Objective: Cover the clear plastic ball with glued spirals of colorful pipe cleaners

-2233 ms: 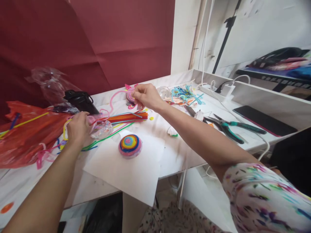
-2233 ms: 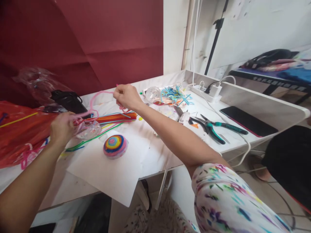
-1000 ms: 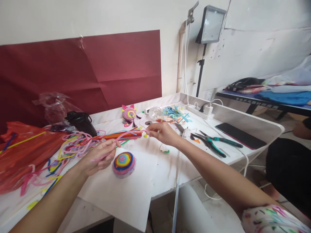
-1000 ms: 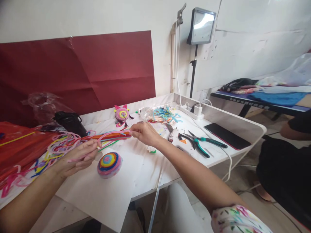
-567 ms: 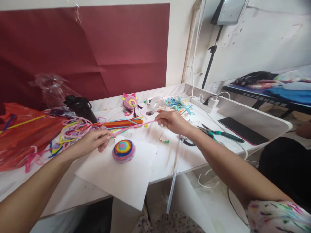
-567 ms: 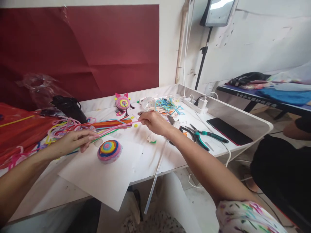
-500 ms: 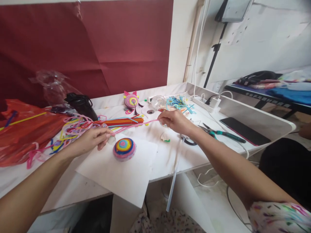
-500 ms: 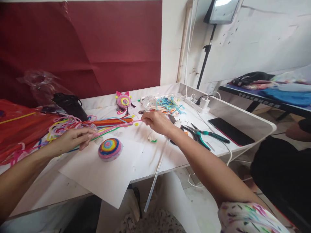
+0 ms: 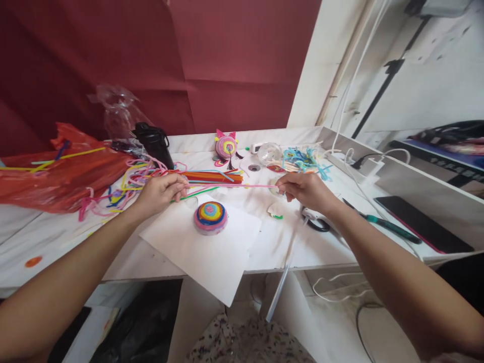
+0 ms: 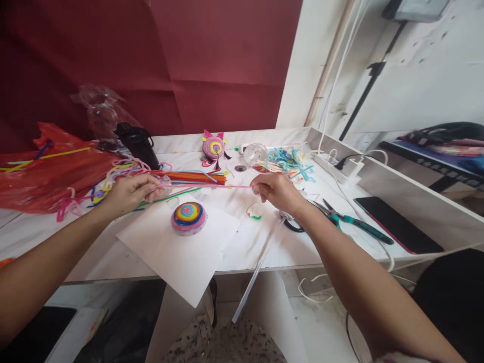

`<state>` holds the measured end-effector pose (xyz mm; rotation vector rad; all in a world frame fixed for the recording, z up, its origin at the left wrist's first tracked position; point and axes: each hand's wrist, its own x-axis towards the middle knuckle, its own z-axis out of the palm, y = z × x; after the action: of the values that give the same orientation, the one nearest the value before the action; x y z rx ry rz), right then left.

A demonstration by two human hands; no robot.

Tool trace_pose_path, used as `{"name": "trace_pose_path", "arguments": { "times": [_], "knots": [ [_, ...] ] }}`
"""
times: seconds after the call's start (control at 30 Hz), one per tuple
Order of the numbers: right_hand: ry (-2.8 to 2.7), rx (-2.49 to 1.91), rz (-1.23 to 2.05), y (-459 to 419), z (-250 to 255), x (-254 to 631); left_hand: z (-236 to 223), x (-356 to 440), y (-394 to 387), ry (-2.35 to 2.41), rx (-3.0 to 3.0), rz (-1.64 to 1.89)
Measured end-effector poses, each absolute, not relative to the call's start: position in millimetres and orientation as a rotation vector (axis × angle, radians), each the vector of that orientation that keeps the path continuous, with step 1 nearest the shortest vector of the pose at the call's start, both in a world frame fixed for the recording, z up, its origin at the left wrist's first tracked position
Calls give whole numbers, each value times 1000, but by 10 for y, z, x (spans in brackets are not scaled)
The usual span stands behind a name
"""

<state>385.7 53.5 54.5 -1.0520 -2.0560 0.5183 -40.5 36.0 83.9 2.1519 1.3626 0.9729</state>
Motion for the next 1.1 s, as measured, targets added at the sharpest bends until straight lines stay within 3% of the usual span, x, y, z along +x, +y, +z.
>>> {"name": "trace_pose_path", "arguments": {
  "times": [0.3,0.6,0.83,1.1],
  "knots": [
    [-1953,-1096,636,572,441,3904,797,-316,385,1296,2038,1131],
    [-1981,-1190,795,705,424,3995,909,-226,443,1296,2038,1057],
    [-2193,-1162,533,820,564,3897,992,-27,546,1379,2001,1119],
    [-2064,-980,12,669,894,3081,1245,452,436,1313,2167,1154]
  ]
}}
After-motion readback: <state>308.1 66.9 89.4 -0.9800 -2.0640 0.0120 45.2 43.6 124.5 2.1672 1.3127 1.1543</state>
